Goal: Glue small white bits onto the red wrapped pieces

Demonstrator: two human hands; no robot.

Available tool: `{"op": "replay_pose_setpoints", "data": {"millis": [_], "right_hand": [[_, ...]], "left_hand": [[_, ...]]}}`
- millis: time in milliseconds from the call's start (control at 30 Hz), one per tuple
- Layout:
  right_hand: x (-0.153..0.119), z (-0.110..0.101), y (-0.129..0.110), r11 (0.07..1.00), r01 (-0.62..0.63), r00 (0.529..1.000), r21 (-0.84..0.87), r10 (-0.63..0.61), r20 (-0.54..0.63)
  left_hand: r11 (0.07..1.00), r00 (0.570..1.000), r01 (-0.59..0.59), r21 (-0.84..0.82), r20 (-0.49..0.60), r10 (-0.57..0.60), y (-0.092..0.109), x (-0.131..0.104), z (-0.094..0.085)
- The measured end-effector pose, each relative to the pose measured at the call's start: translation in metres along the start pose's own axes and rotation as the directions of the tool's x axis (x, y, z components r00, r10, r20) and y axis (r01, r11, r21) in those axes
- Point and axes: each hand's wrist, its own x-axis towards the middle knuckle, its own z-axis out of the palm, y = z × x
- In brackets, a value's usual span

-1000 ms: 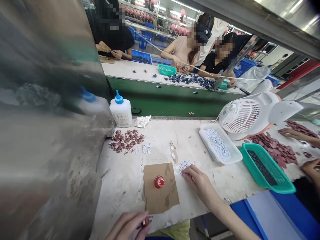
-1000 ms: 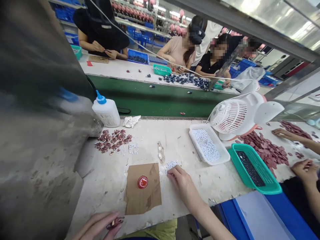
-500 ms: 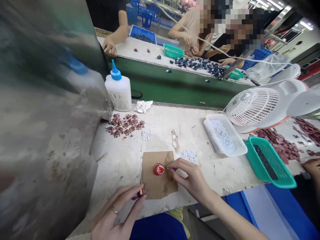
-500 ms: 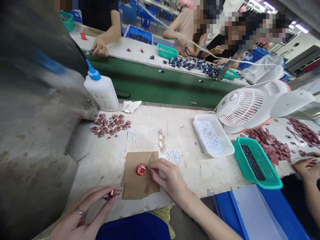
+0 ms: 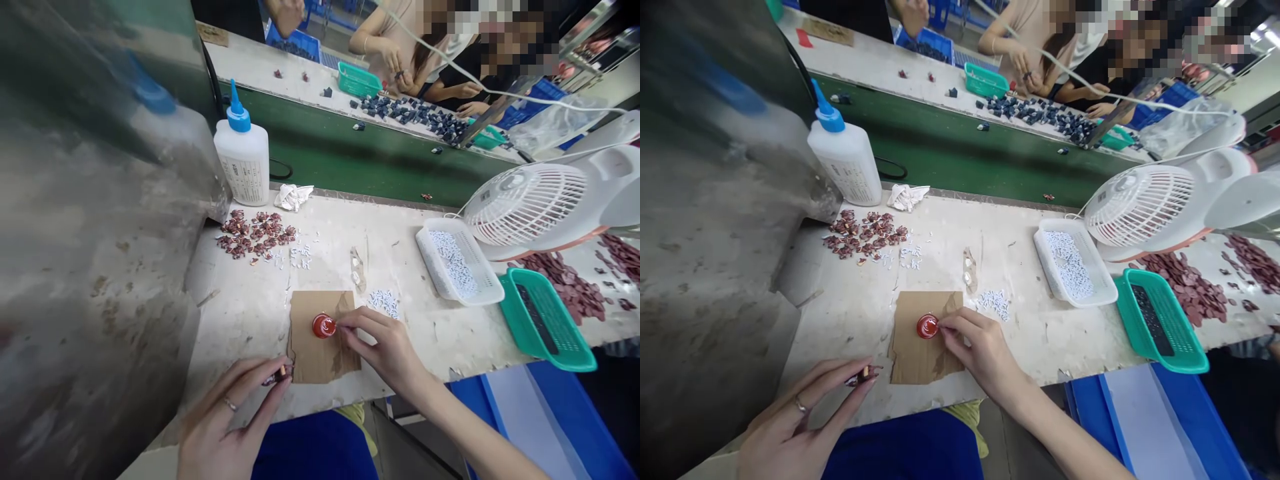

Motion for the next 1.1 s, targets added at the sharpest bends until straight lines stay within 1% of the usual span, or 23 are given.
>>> {"op": "replay_pose_setpoints", "data": {"millis": [133,233,333,400,467,533,633,767,867,1000,1100], "right_hand": [[0.000,-0.001,-0.002,1.000,-0.002,1.000,0.009,0.002,-0.008],[0.000,-0.005,-0.009,0.999,-0.026,0.999,0.031,0.027,-0.036],[0.000,-0.007,-0.024,0.986,-0.048,0.997,0.157,0.056,-0.044],[0.000,-0.008,-0.035,0.960,-0.048,0.998,0.275,0.060,-0.036],[0.000,-0.008,-0.047,0.933,-0.040,0.998,0.357,0.052,-0.023],[0.000,-0.009,-0.055,0.914,-0.047,0.999,0.404,0.053,-0.004],[0.000,-0.010,-0.060,0.890,-0.079,0.997,0.450,0.077,0.022],[0.001,-0.010,-0.060,0.881,-0.103,0.995,0.463,0.098,0.034],[0.001,-0.010,-0.059,0.884,-0.120,0.993,0.452,0.104,0.061],[0.002,-0.011,-0.059,0.888,-0.110,0.994,0.447,0.084,0.076],[0.003,-0.015,-0.060,0.907,-0.109,0.990,0.407,0.061,0.129]], "left_hand": [[0.999,0.999,-0.036,-0.022,0.014,0.037,-0.003,0.001,0.002],[0.998,0.999,-0.047,-0.046,0.008,0.047,-0.002,0.002,0.005],[0.995,0.998,-0.060,-0.075,-0.027,0.058,0.006,0.006,0.009],[0.991,0.996,-0.082,-0.102,-0.037,0.078,0.012,0.009,0.011],[0.987,0.995,-0.096,-0.127,-0.033,0.093,0.018,0.011,0.013],[0.985,0.995,-0.097,-0.146,-0.021,0.095,0.021,0.012,0.015],[0.981,0.996,-0.085,-0.175,0.001,0.087,0.021,0.012,0.017],[0.981,0.997,-0.065,-0.181,0.021,0.070,0.021,0.013,0.017],[0.980,0.997,-0.078,-0.185,0.007,0.081,0.020,0.013,0.017],[0.976,0.995,-0.100,-0.194,-0.010,0.100,0.019,0.014,0.018],[0.977,0.995,-0.100,-0.187,0.001,0.102,0.018,0.013,0.017]]}}
